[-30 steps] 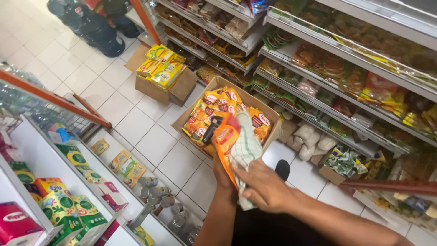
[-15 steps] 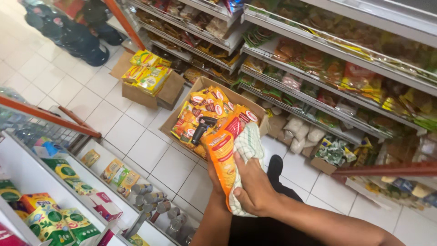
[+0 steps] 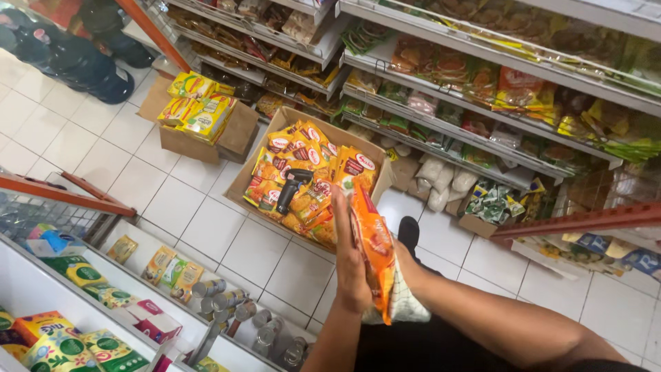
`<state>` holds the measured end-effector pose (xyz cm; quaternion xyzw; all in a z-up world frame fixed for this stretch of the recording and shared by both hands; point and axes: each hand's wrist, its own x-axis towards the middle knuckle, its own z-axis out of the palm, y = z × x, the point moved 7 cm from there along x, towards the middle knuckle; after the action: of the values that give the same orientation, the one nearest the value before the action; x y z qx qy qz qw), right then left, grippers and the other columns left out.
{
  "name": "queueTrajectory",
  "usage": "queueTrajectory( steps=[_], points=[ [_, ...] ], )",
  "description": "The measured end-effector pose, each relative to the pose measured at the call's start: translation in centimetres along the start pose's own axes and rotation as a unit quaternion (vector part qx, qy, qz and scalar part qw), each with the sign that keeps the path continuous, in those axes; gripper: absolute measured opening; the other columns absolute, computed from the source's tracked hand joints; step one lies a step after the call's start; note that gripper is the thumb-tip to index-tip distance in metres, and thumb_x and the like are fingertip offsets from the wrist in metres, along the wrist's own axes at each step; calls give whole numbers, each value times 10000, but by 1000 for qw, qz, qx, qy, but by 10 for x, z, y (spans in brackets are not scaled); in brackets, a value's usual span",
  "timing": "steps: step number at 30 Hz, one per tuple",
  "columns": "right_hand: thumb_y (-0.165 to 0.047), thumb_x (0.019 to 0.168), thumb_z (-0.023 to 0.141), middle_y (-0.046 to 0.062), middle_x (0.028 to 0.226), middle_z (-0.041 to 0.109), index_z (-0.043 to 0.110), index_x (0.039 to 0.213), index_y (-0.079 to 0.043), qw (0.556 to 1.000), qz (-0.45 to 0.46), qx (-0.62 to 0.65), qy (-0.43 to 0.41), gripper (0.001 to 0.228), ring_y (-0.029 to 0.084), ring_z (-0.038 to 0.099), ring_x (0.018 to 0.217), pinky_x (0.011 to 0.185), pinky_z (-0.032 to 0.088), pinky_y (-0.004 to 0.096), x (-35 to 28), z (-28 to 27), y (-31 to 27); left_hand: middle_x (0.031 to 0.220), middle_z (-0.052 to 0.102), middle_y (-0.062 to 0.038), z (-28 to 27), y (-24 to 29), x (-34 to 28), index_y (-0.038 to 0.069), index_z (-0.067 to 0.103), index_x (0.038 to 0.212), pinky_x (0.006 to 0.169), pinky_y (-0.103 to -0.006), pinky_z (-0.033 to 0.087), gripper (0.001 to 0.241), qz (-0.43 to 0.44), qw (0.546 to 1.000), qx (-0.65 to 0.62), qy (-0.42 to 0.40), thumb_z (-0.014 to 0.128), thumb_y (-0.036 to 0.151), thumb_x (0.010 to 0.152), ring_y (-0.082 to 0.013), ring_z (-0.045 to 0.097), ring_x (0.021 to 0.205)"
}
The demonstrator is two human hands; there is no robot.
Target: The person picks up individual packets of food seasoning from a cardboard box, wipes each packet thoroughly with a cloth by hand, and then places the cleaned packets onto a store shelf.
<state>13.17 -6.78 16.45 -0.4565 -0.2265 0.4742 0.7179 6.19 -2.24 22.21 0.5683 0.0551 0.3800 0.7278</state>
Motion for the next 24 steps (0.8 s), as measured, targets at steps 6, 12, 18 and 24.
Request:
queueTrajectory(
  steps=[6, 12, 18, 24],
  points=[
    [-364, 1060, 463, 83, 1669, 317, 192, 1635, -80, 997, 5, -62, -51, 697, 194, 319, 1529, 1231, 278, 345, -10, -12, 24, 1744, 179, -217, -6, 13, 7, -55, 140, 1644, 1319, -441, 194, 931, -5, 1000, 26, -4, 376, 645, 1078, -341, 263, 1611],
    [-274, 1098, 483, 94, 1087, 724, 669, 1230, 11, 980, 33, -189, 49, 365, 130, 631, 1019, 940, 534, 321, -15, -39, 29, 1510, 457, -246, -32, -66, -34, -90, 339, 1541, 1198, -524, 365, 784, -139, 955, -250, 80, 454, 530, 1074, -385, 475, 1382],
    [-212, 1015, 618, 45, 788, 738, 663, 1010, 8, 920, -47, -333, 202, 224, 70, 603, 758, 667, 547, 287, -52, -92, -26, 1437, 546, -182, -14, -69, -37, 5, 429, 1465, 1098, -475, 452, 699, -189, 917, -339, 89, 567, 489, 980, -310, 570, 1308],
    [-227, 1088, 511, 48, 782, 732, 695, 992, -27, 906, -109, -295, 282, 288, 69, 600, 731, 667, 540, 283, -115, -163, -50, 1277, 640, -160, 72, -105, -62, -70, 542, 1370, 991, -415, 531, 465, -249, 954, -150, 76, 696, 108, 969, -242, 640, 1143]
  ],
)
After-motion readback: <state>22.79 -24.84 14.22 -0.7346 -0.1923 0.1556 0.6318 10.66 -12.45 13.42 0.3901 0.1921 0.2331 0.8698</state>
